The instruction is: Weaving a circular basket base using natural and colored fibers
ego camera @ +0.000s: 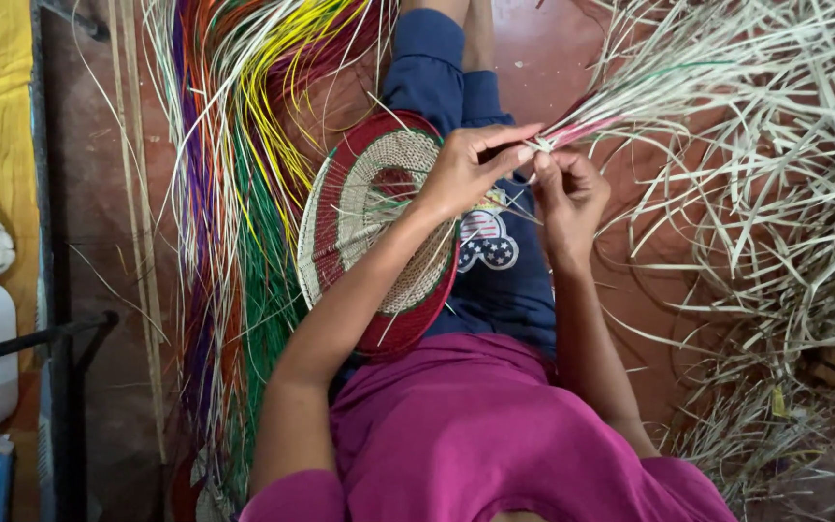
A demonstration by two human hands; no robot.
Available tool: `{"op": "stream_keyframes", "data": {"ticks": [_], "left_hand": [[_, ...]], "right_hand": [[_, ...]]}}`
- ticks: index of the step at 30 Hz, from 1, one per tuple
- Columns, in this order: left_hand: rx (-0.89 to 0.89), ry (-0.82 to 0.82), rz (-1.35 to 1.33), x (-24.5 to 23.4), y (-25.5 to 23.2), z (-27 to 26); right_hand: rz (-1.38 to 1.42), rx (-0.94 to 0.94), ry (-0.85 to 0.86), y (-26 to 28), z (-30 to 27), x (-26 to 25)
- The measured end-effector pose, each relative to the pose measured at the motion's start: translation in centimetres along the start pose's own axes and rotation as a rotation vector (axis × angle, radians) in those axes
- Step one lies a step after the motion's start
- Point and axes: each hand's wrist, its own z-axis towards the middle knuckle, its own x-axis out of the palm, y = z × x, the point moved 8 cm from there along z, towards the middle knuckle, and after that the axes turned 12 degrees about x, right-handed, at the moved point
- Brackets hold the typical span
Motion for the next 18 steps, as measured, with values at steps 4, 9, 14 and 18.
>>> {"op": "stream_keyframes", "data": {"ticks": [4,9,14,18], "left_hand": [[-0.027,-0.011,-0.006,0.0,0.2,-0.2],[-0.051,-0.011,0.023,0.3,0.6,-0.3],[0.053,0.071,0.243,0.9,-0.3,-0.4],[0.066,0.115,0.318,1.3,-0.5,-0.4]], "right_hand": [[-0.037,-0.066,-0.027,0.7,0.0,-0.3],[-0.119,-0.248,-0.118,3.7,-1.0,-0.1],[-0.117,-0.419,-0.161,5.4,-2.0,0.1],[-0.219,-0.429,-0.074,6.1,-1.3,-0.3]]}}
